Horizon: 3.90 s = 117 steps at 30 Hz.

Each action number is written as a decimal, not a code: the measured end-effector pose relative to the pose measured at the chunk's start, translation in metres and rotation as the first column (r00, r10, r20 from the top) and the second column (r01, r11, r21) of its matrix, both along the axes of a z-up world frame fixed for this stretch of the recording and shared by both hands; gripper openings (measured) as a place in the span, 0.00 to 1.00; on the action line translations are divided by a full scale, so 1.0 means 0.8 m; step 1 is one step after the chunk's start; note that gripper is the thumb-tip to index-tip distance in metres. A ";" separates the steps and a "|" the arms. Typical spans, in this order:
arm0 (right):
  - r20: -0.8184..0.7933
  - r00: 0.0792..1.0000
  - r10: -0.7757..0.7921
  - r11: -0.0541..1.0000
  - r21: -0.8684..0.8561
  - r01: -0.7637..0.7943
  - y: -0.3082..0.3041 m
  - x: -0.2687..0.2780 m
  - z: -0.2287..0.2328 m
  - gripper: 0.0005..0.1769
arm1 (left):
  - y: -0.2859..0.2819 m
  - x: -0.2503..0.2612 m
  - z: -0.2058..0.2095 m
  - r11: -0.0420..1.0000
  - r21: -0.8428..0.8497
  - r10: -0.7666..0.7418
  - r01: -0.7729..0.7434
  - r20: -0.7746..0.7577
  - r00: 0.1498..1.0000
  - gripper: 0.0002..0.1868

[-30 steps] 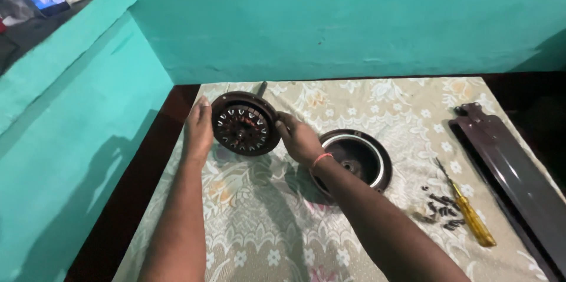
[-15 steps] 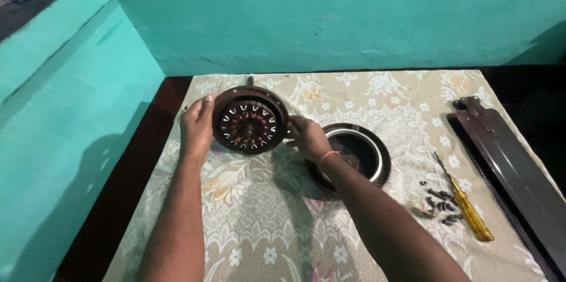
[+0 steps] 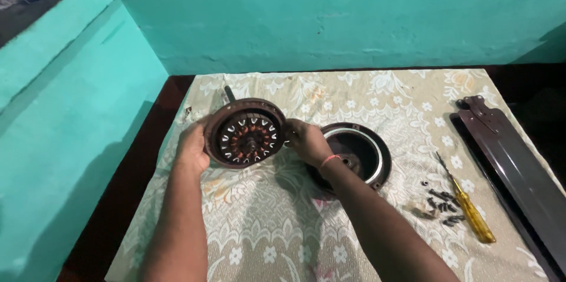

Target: The person uses a screwdriver to remove screws from the base of an electric fan, separates the motor housing from the base, and then reassembles the unit by aligning the parts and tightening the screws.

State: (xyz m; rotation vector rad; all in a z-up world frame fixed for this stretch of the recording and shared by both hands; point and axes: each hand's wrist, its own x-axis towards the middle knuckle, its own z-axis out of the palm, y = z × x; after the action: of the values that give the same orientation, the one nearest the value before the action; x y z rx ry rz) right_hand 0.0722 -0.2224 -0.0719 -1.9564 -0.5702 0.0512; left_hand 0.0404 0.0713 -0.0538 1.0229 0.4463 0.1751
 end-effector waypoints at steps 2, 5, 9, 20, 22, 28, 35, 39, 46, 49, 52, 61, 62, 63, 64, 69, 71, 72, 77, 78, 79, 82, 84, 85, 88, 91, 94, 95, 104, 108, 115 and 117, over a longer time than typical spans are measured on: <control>-0.008 1.000 0.007 0.999 0.037 -0.007 -0.002 0.000 0.003 0.18 | 0.004 -0.001 -0.003 0.999 0.006 -0.051 0.051 -0.035 0.998 0.14; 0.040 0.999 0.008 1.000 0.025 -0.009 -0.002 -0.006 0.003 0.20 | 0.004 -0.019 0.004 0.991 0.025 -0.125 0.130 -0.142 0.982 0.16; 0.012 1.000 -0.018 1.000 0.019 0.018 0.001 -0.012 0.008 0.17 | -0.025 -0.034 0.035 0.959 0.114 -0.221 0.259 -0.269 0.937 0.17; 0.226 0.972 0.063 0.976 -0.215 -0.014 -0.025 -0.035 0.012 0.28 | -0.106 -0.052 0.041 0.785 0.569 -0.188 0.245 -0.158 0.969 0.31; 0.303 0.946 0.117 0.975 -0.217 -0.051 -0.023 -0.035 0.023 0.27 | -0.102 -0.050 0.051 0.778 0.605 -0.122 0.170 -0.120 0.985 0.30; 0.357 0.929 0.094 0.987 -0.158 -0.039 -0.049 -0.061 0.044 0.26 | -0.121 -0.067 0.077 0.625 0.769 -0.105 0.132 -0.084 0.991 0.32; 0.361 0.916 -0.173 0.958 -0.153 0.241 -0.146 -0.055 0.026 0.22 | -0.185 -0.077 0.114 0.475 0.878 -0.315 -0.059 0.232 0.920 0.23; 0.125 0.888 -0.442 0.896 0.099 0.432 -0.221 -0.029 -0.009 0.19 | -0.214 -0.065 0.124 0.514 0.857 -0.352 0.028 0.182 0.918 0.28; -0.588 0.808 0.017 0.585 0.661 0.469 -0.251 -0.025 -0.041 0.27 | -0.269 -0.047 0.114 0.563 0.814 -0.443 0.142 0.153 0.883 0.26; -0.622 0.781 0.057 0.580 0.657 0.481 -0.250 -0.038 -0.039 0.28 | -0.286 -0.046 0.107 0.556 0.822 -0.502 0.126 0.211 0.838 0.26; -0.638 0.770 0.022 0.646 0.597 0.476 -0.256 -0.041 -0.028 0.25 | -0.301 -0.040 0.105 0.515 0.844 -0.512 0.151 0.161 0.843 0.25; -0.624 0.766 -0.152 0.945 0.136 0.299 -0.275 -0.043 -0.003 0.26 | -0.316 -0.036 0.092 0.513 0.841 -0.525 0.174 0.146 0.839 0.24; -0.595 0.794 -0.122 0.957 0.143 0.254 -0.279 -0.044 -0.003 0.27 | -0.316 -0.036 0.090 0.505 0.849 -0.517 0.154 0.155 0.842 0.25; -0.564 0.821 -0.084 0.967 0.152 0.204 -0.278 -0.041 -0.003 0.28 | -0.313 -0.035 0.090 0.495 0.859 -0.508 0.130 0.164 0.846 0.26; -0.560 0.821 -0.115 0.960 0.150 0.237 -0.278 -0.035 -0.003 0.29 | -0.311 -0.035 0.090 0.484 0.869 -0.498 0.107 0.173 0.849 0.28; -0.475 0.838 -0.271 0.883 0.224 0.413 -0.253 0.009 -0.009 0.29 | -0.290 -0.041 0.090 0.538 0.835 -0.455 0.111 0.177 0.873 0.29; -0.563 0.804 -0.194 0.848 0.315 0.425 -0.251 0.012 -0.012 0.27 | -0.287 -0.042 0.092 0.555 0.823 -0.442 0.120 0.170 0.881 0.29; -0.600 0.786 -0.153 0.826 0.359 0.435 -0.252 0.012 -0.012 0.26 | -0.286 -0.042 0.093 0.555 0.823 -0.444 0.124 0.167 0.880 0.29; -0.708 0.700 -0.098 0.841 0.317 0.438 -0.270 -0.019 -0.016 0.22 | -0.291 -0.036 0.092 0.547 0.835 -0.478 0.064 0.248 0.843 0.26; -0.724 0.687 -0.061 0.830 0.346 0.438 -0.273 -0.025 -0.017 0.21 | -0.292 -0.034 0.091 0.535 0.842 -0.479 0.066 0.239 0.845 0.27; -0.740 0.672 -0.021 0.803 0.388 0.452 -0.273 -0.028 -0.019 0.20 | -0.295 -0.032 0.091 0.523 0.850 -0.482 0.063 0.234 0.844 0.28; -0.743 0.667 0.051 0.743 0.474 0.472 -0.268 -0.028 -0.015 0.19 | -0.306 -0.029 0.092 0.547 0.828 -0.470 0.124 0.181 0.864 0.25; -0.709 0.705 0.025 0.744 0.484 0.460 -0.263 -0.031 -0.014 0.19 | -0.312 -0.027 0.094 0.498 0.863 -0.465 0.083 0.185 0.866 0.26; -0.691 0.722 0.042 0.726 0.518 0.453 -0.266 -0.036 -0.016 0.19 | -0.317 -0.027 0.092 0.474 0.878 -0.466 0.070 0.182 0.866 0.26; -0.634 0.770 0.074 0.674 0.601 0.431 -0.277 -0.053 -0.024 0.19 | -0.328 -0.024 0.089 0.431 0.898 -0.427 0.089 0.116 0.897 0.30; -0.588 0.805 0.077 0.663 0.634 0.400 -0.279 -0.052 -0.026 0.19 | -0.335 -0.023 0.088 0.494 0.867 -0.444 0.073 0.179 0.878 0.26; -0.595 0.802 0.052 0.691 0.601 0.401 -0.277 -0.049 -0.029 0.19 | -0.337 -0.019 0.084 0.490 0.867 -0.479 0.087 0.184 0.858 0.26; -0.587 0.808 0.050 0.700 0.598 0.391 -0.278 -0.048 -0.031 0.19 | -0.337 -0.017 0.082 0.489 0.868 -0.489 0.091 0.186 0.853 0.26; -0.612 0.790 0.023 0.734 0.547 0.403 -0.275 -0.053 -0.027 0.21 | -0.342 -0.012 0.067 0.429 0.899 -0.488 0.088 0.148 0.860 0.30; -0.609 0.792 0.024 0.747 0.538 0.391 -0.275 -0.052 -0.022 0.21 | -0.346 -0.010 0.072 0.403 0.913 -0.508 0.068 0.161 0.846 0.30; -0.570 0.822 0.019 0.749 0.553 0.366 -0.276 -0.053 -0.026 0.21 | -0.356 -0.015 0.076 0.424 0.903 -0.499 0.077 0.162 0.851 0.29; -0.575 0.818 0.018 0.746 0.552 0.372 -0.275 -0.052 -0.023 0.20 | -0.355 -0.015 0.076 0.395 0.916 -0.497 0.068 0.151 0.855 0.30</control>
State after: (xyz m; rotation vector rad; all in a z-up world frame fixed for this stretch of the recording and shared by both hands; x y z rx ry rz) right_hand 0.0306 -0.4426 -0.0899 -1.2068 0.0237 0.2525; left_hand 0.0284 -0.2130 0.0070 2.0727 -0.3165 0.3156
